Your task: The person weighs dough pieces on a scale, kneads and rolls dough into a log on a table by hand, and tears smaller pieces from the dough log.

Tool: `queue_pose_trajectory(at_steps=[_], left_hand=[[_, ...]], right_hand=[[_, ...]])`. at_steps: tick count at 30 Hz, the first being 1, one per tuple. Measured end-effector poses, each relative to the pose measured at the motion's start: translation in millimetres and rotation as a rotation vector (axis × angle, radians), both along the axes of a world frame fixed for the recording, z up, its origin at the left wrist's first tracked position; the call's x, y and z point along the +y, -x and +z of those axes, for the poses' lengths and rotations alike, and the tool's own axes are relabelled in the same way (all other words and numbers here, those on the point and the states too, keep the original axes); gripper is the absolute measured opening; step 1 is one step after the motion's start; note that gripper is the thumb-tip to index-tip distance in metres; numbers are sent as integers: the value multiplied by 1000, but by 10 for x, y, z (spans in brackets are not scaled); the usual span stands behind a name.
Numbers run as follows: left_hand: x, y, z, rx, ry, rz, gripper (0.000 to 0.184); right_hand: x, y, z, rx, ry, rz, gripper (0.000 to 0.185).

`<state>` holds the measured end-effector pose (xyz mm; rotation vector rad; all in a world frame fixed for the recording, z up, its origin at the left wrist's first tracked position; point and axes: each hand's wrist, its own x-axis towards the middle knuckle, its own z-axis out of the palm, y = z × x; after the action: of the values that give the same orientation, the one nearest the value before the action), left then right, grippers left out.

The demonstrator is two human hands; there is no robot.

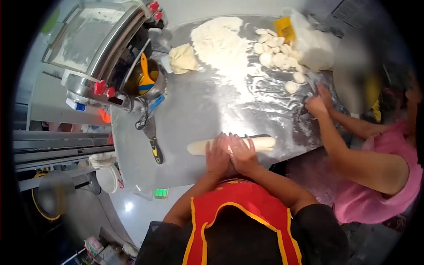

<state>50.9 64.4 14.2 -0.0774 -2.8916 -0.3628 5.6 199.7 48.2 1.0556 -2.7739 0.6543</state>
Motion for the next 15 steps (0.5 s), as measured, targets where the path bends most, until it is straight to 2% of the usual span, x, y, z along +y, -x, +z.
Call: queue_pose_trajectory(at_steps=[3, 6, 10, 13, 15], left_hand=[[-55, 285, -48, -96, -99, 50, 53], [-125, 768, -29, -283, -70, 75, 51], [-217, 1317, -13, -71, 53, 121, 46], [-230, 1539, 39, 64, 135, 192, 44], [-275, 1428, 137, -275, 6, 15, 43]], right_hand=[[-152, 204, -122, -8, -59, -79, 51], [-265, 635, -194, -76, -136, -124, 52], [-383, 1213, -180, -18, -211, -205, 53], [-417, 1304, -157, -5, -237, -315, 55], [-399, 1174, -132, -70, -231, -418, 58]])
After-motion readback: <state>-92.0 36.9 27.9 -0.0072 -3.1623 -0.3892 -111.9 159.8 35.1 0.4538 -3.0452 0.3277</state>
